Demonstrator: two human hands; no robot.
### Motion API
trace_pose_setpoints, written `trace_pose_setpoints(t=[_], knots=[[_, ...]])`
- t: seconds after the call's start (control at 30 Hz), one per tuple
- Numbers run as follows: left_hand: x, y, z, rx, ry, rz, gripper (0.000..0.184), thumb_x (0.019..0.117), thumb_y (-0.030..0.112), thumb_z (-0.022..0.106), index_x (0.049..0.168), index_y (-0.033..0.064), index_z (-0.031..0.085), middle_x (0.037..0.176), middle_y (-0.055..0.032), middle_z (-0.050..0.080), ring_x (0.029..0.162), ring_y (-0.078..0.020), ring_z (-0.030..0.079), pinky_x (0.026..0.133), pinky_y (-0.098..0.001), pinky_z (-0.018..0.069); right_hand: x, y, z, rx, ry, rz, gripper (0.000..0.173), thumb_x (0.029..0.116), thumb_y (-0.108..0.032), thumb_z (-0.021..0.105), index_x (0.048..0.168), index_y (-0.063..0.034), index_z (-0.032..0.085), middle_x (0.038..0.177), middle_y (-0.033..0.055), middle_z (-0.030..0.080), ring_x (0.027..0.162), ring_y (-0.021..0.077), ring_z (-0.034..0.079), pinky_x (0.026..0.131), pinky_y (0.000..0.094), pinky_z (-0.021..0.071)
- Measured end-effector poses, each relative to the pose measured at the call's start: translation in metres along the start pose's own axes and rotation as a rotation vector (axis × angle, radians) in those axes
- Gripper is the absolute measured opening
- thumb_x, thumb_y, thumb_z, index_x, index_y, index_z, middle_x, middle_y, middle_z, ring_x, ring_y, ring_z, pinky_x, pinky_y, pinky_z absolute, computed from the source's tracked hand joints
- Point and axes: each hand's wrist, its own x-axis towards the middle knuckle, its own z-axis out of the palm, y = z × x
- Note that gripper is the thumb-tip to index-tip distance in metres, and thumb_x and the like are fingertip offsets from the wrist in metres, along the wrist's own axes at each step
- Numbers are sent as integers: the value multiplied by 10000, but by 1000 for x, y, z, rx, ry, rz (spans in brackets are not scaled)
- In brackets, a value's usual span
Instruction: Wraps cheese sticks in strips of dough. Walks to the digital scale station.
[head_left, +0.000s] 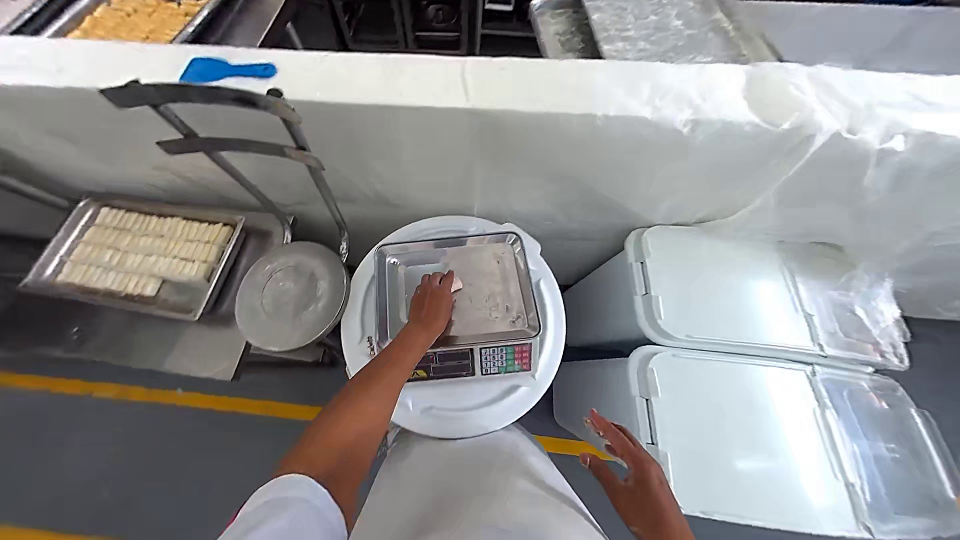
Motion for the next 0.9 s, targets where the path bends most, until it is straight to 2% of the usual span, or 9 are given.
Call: trace_pose_setpoints(t=[0.07,0.13,0.23,0.3,0.4,0.47,0.7,0.8,0.9], knots=[[-28,-9,-15,-88,119,-33,480,991,109,643,1439,-26,534,1418,-278,546,1349,-463,487,1107,-589,406,10,2,-1,8,28,-92,298,897,-73,643,1158,37,735,1041,179,745,941,256,736,840,379,609],[-68,-21,-36,-179,237,-101,437,999,147,640,1400,-16,577,1394,-273,567,1320,-449,521,1089,-594,428,26,-4,-2,28,37,-155,185,872,-92,658,981,-13,784,883,97,752,784,134,725,735,258,600],[-144,-41,-53,-281,421,-219,358,1006,131,634,1330,-23,626,1276,-244,637,1134,-378,644,973,-549,520,49,-20,-6,7,-25,-191,147,815,-161,769,869,-24,770,810,78,728,702,116,686,640,256,568],[-192,-52,-50,-320,540,-287,301,1000,106,637,1265,-36,653,1194,-222,679,1051,-332,693,925,-511,566,64,-30,-8,-38,-57,-210,153,797,-162,794,833,-19,753,789,85,710,676,128,665,621,277,554],[-246,-58,-34,-398,587,-437,270,1005,99,624,1227,-47,674,1136,-213,698,992,-295,702,896,-469,574,82,-41,-13,-59,-160,-208,101,878,-82,749,903,17,749,835,124,730,725,189,688,689,358,574],[-272,-57,-17,-442,589,-503,260,1005,109,623,1210,-37,689,1112,-193,712,956,-271,702,869,-446,573,89,-49,-16,-65,-213,-191,79,918,-49,703,944,4,756,864,104,746,761,155,702,733,327,581],[-312,-49,6,-519,623,-540,252,1001,106,613,1192,-36,697,1055,-165,729,908,-199,712,840,-357,586,124,-73,-21,-31,-186,-233,155,983,28,598,1037,11,742,855,105,747,764,181,719,755,379,598],[-329,-44,13,-508,684,-560,262,998,118,603,1188,-34,698,1052,-170,729,908,-205,715,837,-358,587,137,-78,-19,-22,-199,-283,224,1009,54,537,1130,29,724,969,134,764,847,185,753,830,366,620],[-350,-38,33,-529,682,-625,274,998,118,596,1199,-45,686,1053,-182,728,919,-225,717,845,-377,586,152,-83,-14,-31,-231,-324,274,997,115,498,1166,53,706,1117,193,741,979,274,745,931,443,589]])
